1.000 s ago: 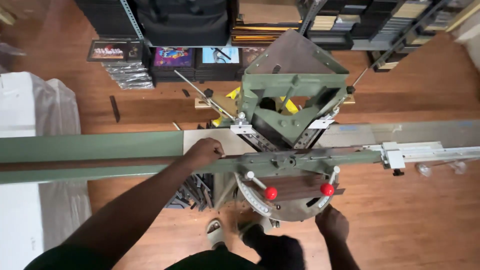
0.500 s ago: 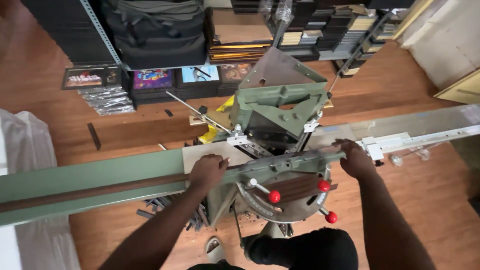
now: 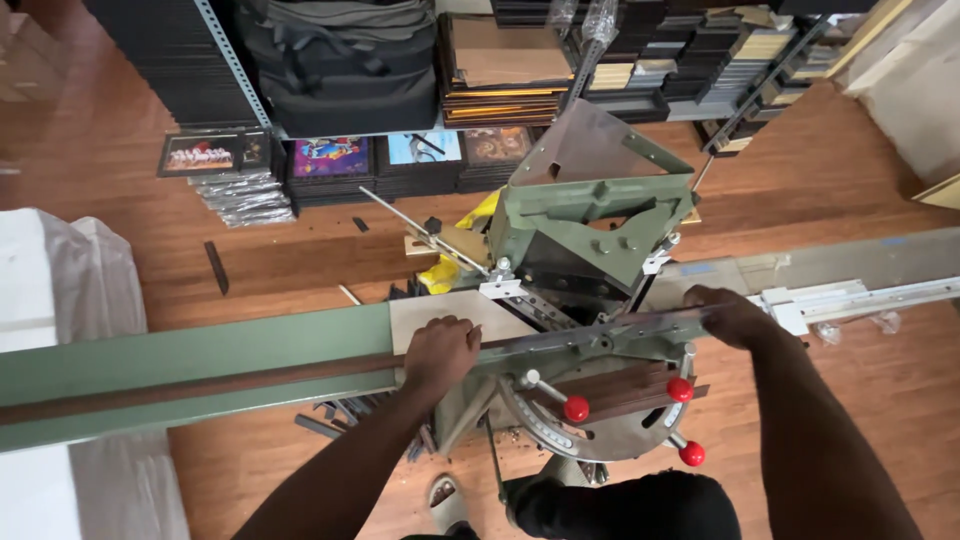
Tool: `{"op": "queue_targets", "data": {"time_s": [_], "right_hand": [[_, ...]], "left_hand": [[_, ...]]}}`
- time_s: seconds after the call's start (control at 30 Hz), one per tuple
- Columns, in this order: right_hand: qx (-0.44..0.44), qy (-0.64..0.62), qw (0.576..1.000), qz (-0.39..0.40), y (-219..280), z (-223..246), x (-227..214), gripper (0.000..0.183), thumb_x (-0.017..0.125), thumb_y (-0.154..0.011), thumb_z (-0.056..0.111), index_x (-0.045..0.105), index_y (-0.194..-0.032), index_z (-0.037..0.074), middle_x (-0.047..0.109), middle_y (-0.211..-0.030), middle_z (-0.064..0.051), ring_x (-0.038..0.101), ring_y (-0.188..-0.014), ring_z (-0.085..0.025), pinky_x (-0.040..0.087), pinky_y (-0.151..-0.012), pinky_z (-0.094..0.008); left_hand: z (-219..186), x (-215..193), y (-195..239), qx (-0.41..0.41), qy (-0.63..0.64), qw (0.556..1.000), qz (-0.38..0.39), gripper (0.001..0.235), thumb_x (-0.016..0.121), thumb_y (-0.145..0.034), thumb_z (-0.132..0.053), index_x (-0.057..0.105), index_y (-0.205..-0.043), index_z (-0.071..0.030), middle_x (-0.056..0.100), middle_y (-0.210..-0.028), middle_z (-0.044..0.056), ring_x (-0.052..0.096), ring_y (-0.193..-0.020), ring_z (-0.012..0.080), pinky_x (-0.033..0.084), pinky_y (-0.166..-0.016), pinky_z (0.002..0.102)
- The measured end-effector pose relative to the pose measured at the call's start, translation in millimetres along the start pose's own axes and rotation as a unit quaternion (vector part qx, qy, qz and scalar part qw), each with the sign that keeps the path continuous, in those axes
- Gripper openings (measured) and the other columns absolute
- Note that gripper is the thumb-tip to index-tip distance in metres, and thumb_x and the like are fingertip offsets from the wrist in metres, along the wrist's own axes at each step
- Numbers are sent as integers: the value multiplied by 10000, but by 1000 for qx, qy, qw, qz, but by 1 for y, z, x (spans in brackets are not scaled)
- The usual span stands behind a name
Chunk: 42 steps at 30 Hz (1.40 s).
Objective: Cutting a wooden frame piece using a manual miter guillotine.
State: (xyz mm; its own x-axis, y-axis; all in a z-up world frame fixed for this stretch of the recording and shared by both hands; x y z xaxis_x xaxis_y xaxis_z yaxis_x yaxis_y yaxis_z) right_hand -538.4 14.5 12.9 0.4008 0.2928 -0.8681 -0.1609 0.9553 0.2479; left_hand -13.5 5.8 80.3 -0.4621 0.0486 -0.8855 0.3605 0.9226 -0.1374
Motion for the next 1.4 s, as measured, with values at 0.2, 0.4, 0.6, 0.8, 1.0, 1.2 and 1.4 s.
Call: {"op": "queue_targets", "data": {"time_s": [0.2,0.4,0.6,0.8,1.0,1.2,1.4], "right_hand": [[-9,-34,987,-156,44,25,-52,285,726,-787,19,757,-1057,104,731,-1051,-160,680,-992,-334,551,-834,-427],[160,-53,872,-460,175,105,-99,290,819,-940,221,661,-1022,-7,708,-897,-151,687,-786,-268,540,-700,-410],[261,-408,781,-394,228,141,84,355,694,-1006,308,687,-890,-27,704,-811,-137,647,-722,-192,518,-662,-347],[344,-444,792,-238,192,201,160,432,605,-1001,301,704,-1029,-119,738,-859,-222,743,-707,-280,603,-612,-354],[207,-393,892,-82,144,114,240,250,548,-916,191,600,-1051,-14,682,-954,-122,654,-802,-226,532,-698,-309],[146,-252,956,-36,139,117,245,210,556,-917,184,607,-1015,7,662,-934,-53,619,-814,-157,492,-704,-267],[309,-467,824,-84,214,150,212,359,629,-980,300,714,-929,-44,731,-784,-155,715,-634,-255,593,-580,-372]], "left_hand": [[-3,0,4,13,-11,999,-31,281,606,-924,-328,738,-816,-105,724,-854,114,696,-856,332,557,-754,482],[-4,-2,2,10,-4,1000,1,308,579,-959,-330,737,-838,-94,727,-879,132,696,-865,343,559,-769,487],[-3,3,-1,9,-5,1000,20,331,548,-973,-339,735,-874,-84,722,-911,152,689,-901,366,550,-794,516],[18,17,-11,20,33,996,86,282,581,-940,-318,744,-940,-88,726,-990,171,688,-959,385,541,-858,526],[98,30,-18,29,64,965,254,212,705,-823,-248,786,-917,-76,772,-953,160,736,-930,325,564,-839,452],[72,63,-36,117,205,932,275,126,757,-770,-97,805,-881,-65,784,-826,120,756,-775,215,579,-743,364],[16,128,-76,147,251,928,234,182,719,-759,-35,813,-907,-82,792,-841,86,764,-781,184,592,-757,332]]}}
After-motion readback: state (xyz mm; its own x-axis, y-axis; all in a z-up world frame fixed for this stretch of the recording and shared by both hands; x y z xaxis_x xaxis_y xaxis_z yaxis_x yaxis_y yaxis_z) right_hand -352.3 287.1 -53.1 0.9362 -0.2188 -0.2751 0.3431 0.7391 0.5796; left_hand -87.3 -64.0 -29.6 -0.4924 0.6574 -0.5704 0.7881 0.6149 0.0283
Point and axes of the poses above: each hand's wrist, its own y-axis away from the middle knuckle, its own x-axis out of the palm, z = x × y, the point moved 8 cm from there along -y, towards the middle knuckle
